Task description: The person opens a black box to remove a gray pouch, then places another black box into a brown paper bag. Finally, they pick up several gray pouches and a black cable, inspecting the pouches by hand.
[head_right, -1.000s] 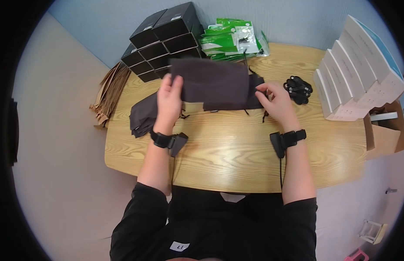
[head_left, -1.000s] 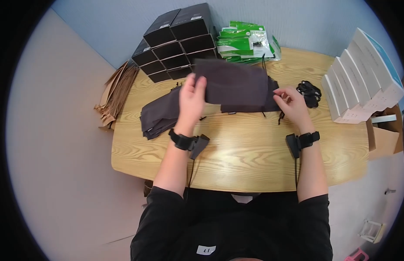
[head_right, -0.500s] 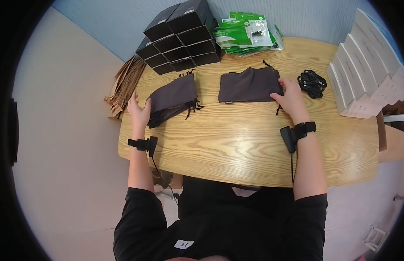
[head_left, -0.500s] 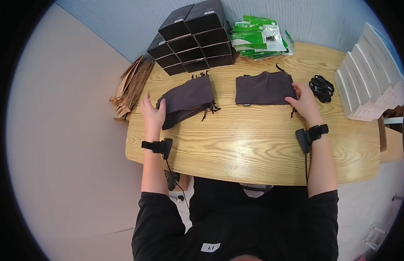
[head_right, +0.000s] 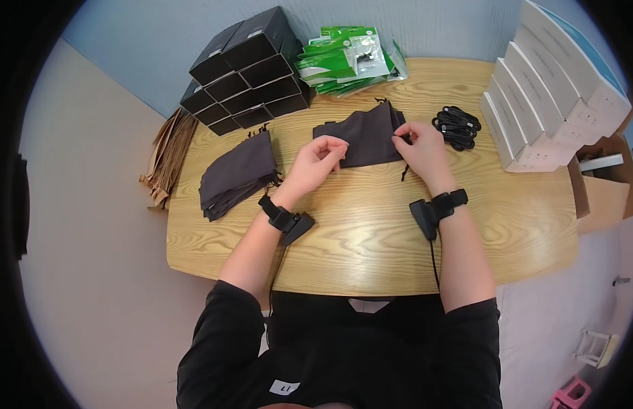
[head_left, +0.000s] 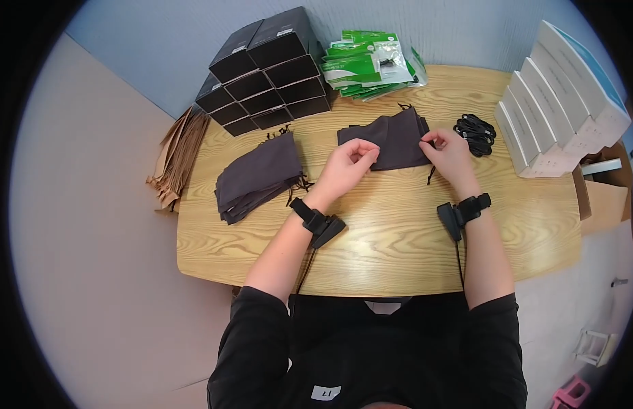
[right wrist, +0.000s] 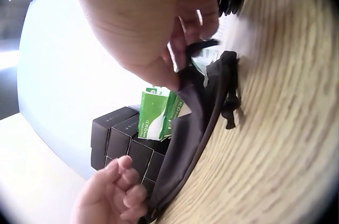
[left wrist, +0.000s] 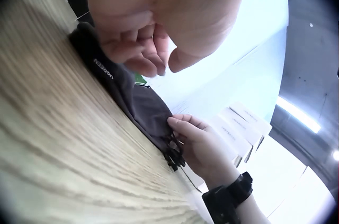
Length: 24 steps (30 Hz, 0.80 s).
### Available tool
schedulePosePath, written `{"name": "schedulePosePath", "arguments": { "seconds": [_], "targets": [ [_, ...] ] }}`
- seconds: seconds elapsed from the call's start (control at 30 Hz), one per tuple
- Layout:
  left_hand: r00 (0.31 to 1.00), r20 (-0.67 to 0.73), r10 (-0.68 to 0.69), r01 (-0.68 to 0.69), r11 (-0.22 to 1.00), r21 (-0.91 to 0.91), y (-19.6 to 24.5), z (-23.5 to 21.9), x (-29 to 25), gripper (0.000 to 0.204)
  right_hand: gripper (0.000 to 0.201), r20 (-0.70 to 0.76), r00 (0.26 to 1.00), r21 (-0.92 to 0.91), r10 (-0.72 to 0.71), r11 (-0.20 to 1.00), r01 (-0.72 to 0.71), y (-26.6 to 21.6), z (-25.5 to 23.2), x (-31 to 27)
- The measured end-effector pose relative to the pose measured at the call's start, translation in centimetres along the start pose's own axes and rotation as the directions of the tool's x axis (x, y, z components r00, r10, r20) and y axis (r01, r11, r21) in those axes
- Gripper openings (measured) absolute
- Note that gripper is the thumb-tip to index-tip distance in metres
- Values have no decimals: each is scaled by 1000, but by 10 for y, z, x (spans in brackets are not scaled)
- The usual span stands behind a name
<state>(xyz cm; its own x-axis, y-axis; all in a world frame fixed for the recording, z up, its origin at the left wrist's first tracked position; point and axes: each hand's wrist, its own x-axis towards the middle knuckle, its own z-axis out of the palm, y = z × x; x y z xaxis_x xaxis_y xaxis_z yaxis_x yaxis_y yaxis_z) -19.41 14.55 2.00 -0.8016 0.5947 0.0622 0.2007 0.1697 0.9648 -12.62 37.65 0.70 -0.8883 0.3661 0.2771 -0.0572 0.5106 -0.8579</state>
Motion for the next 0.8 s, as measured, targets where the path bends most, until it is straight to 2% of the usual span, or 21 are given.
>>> {"name": "schedulePosePath", "arguments": {
  "seconds": [0.03,0.07,0.1,0.13,0.2,0.23,0.27,0.33,0.37,0.4,0.43,0.47,0.5,0.53,0.57,0.6,0.63,0.67,0.73,0.77,0.8],
  "targets": [
    [999,30,-34,37,993,-110,1,4,1,18,12,-53,974,-88,-221,972,216,-1,0,1],
    [996,62,-64,76,973,-217,6,8,1,19,10,-82,896,-183,-436,891,416,-4,0,1],
    [996,63,-62,75,973,-220,8,13,1,19,9,-34,911,-73,-411,910,408,-18,-1,-2],
    [995,37,-89,96,963,-252,9,19,0,19,9,-34,911,-76,-411,910,408,-29,-2,-6],
    [993,11,-119,117,950,-289,9,26,-1,21,7,244,931,157,-273,958,240,-42,0,-14],
    [994,3,-108,108,984,-140,8,28,-2,22,8,284,899,218,-334,935,278,-41,5,-17],
    [995,-2,-96,96,995,13,6,30,-3,24,8,289,899,216,-329,937,274,-42,7,-19],
    [997,-33,-72,70,996,-46,-4,31,-1,25,9,462,874,110,-151,987,113,-45,7,-22],
    [998,-68,-11,13,999,35,-5,30,-2,28,15,493,867,63,-66,997,40,-49,5,-22],
    [994,-98,53,-42,992,117,-6,30,-2,32,15,495,867,60,-64,997,39,-42,10,-20],
    [994,-99,53,-42,993,113,-7,29,-2,32,18,408,907,177,-104,984,33,-29,19,-18],
    [986,-93,135,-112,968,226,-4,28,-4,27,21,314,940,293,-133,955,37,-31,22,-18],
    [973,-78,216,-178,925,336,-2,28,-5,22,21,316,939,290,-133,956,38,-33,20,-18],
    [973,-81,216,-178,926,333,2,29,-8,22,22,329,940,157,-87,987,37,-36,15,-19],
    [990,-41,133,-120,965,235,9,31,-12,17,22,336,941,22,-42,999,37,-42,12,-19],
    [999,10,53,-54,989,138,12,33,-14,14,22,337,940,20,-44,999,39,-40,12,-19],
    [996,64,69,-61,992,-113,0,36,-12,14,21,354,933,75,-61,997,36,-34,13,-19],
    [996,63,69,-62,991,-115,2,35,-12,14,21,369,926,130,-79,991,32,-28,15,-19],
    [980,-54,191,-198,960,-198,10,26,-11,17,20,334,936,240,-114,970,32,-12,26,-15],
    [974,-127,189,-201,976,-82,7,15,-8,16,20,292,946,348,-143,937,35,-4,30,-12],
    [958,-226,176,-134,973,188,9,3,-6,22,20,288,947,348,-142,937,34,4,28,-9]
  ]
}}
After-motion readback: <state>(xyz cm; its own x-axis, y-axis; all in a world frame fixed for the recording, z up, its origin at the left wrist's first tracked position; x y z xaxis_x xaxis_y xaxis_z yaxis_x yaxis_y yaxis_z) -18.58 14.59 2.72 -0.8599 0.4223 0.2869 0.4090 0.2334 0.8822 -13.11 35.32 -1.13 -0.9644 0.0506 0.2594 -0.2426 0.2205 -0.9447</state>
